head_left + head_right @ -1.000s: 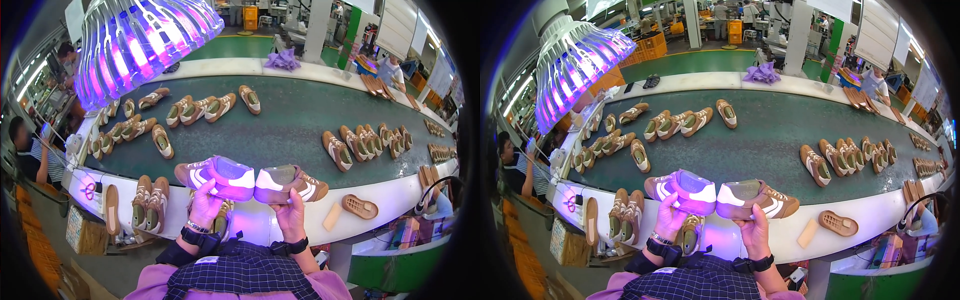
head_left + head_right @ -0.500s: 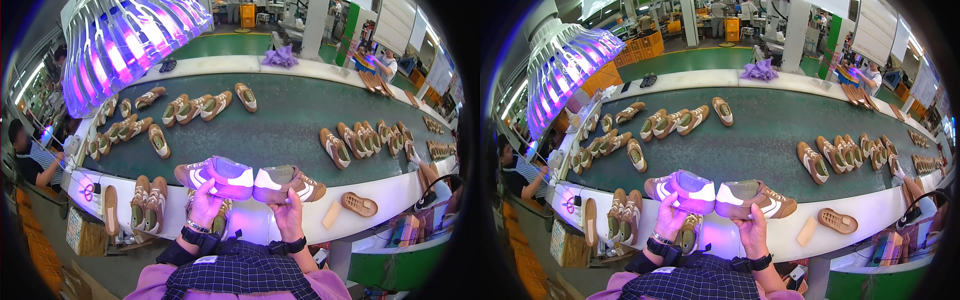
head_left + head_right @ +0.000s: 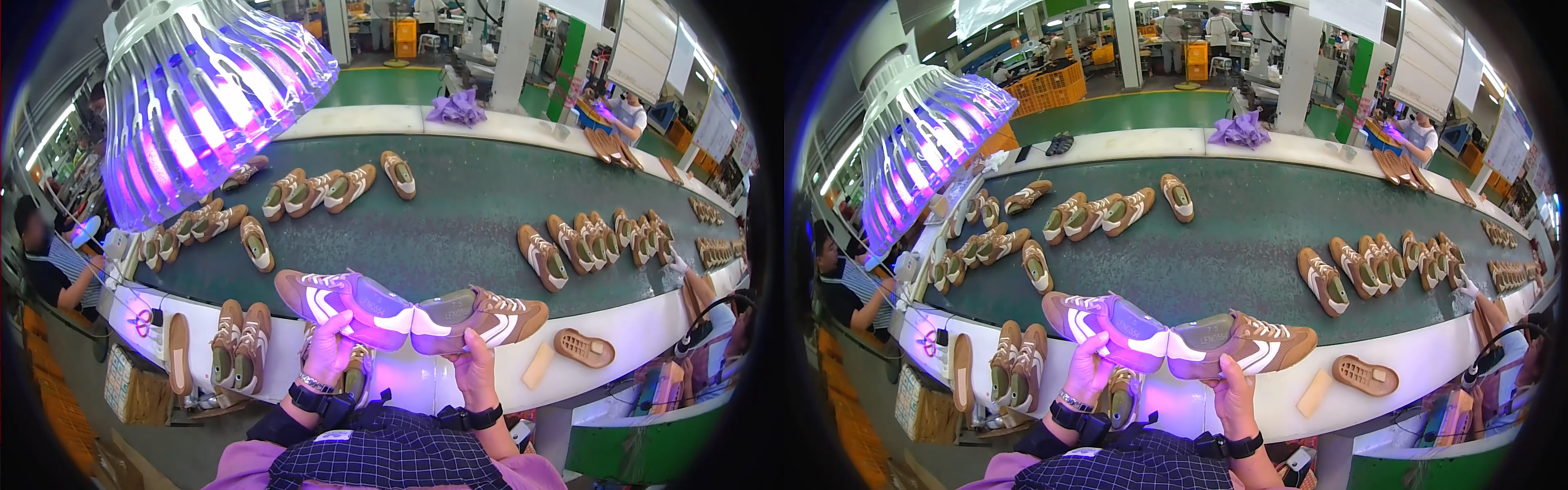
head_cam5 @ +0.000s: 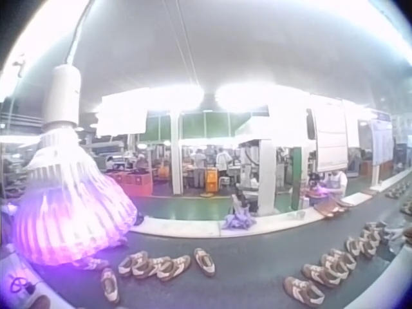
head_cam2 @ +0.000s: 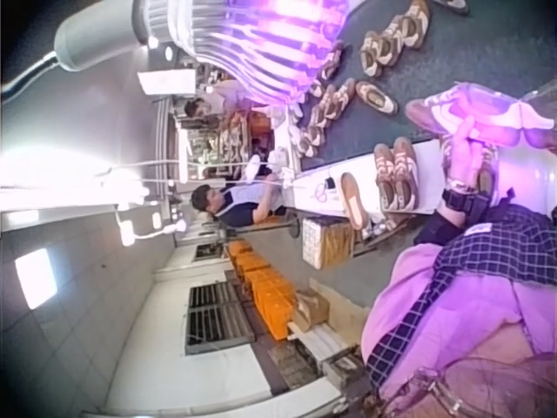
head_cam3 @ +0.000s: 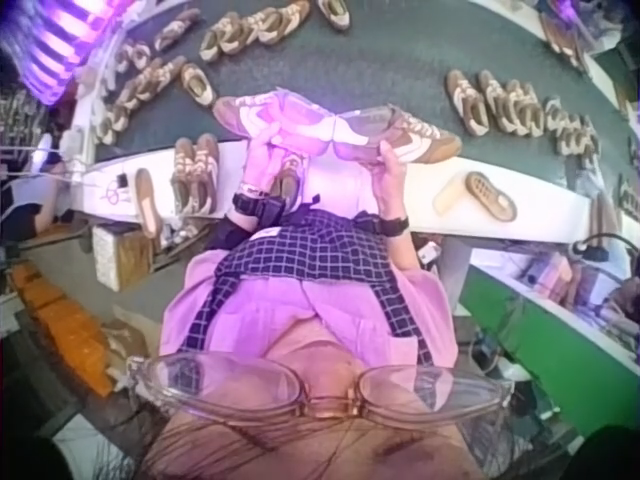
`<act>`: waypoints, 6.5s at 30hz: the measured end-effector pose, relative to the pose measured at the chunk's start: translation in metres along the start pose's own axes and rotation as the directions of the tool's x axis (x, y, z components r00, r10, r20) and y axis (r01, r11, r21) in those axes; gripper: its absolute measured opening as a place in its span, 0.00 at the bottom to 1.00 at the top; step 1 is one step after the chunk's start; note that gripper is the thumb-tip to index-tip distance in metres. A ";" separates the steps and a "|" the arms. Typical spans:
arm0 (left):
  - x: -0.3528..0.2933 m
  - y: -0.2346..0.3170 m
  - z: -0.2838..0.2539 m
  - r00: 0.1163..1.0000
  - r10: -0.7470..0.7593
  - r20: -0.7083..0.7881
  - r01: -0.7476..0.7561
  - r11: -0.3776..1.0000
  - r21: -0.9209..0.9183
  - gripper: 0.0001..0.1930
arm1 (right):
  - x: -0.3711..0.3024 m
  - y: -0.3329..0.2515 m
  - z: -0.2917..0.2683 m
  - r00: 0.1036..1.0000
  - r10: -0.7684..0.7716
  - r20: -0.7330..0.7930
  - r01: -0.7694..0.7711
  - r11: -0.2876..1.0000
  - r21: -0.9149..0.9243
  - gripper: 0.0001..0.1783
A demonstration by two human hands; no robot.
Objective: Inspecting and organizing finished shoes on a production line in a factory.
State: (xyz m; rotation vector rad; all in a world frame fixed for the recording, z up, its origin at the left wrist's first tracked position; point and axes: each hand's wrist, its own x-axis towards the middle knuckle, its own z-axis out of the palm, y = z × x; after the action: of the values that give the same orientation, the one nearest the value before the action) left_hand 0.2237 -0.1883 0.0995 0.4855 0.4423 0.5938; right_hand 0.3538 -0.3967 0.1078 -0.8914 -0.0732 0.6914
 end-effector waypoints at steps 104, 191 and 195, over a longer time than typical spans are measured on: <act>0.089 -0.114 -0.027 0.857 -0.510 -0.069 0.515 0.853 0.091 0.40 | 0.325 -0.210 -0.336 0.739 -0.669 0.079 -0.157 -0.286 -0.945 0.36; -0.023 -0.030 0.003 0.978 0.042 -0.205 -0.058 0.996 -0.072 0.21 | 0.011 0.002 -0.006 0.989 0.140 0.047 -0.147 0.969 0.201 0.23; -0.025 -0.031 0.003 0.975 0.052 -0.216 -0.062 0.997 -0.041 0.21 | 0.005 -0.003 0.004 0.993 0.118 0.027 -0.121 0.973 0.195 0.23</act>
State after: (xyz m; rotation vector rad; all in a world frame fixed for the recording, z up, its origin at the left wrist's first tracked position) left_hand 0.2197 -0.2265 0.0911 0.3913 0.6197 0.7141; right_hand 0.3576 -0.3919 0.1114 -0.7047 0.0355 0.8039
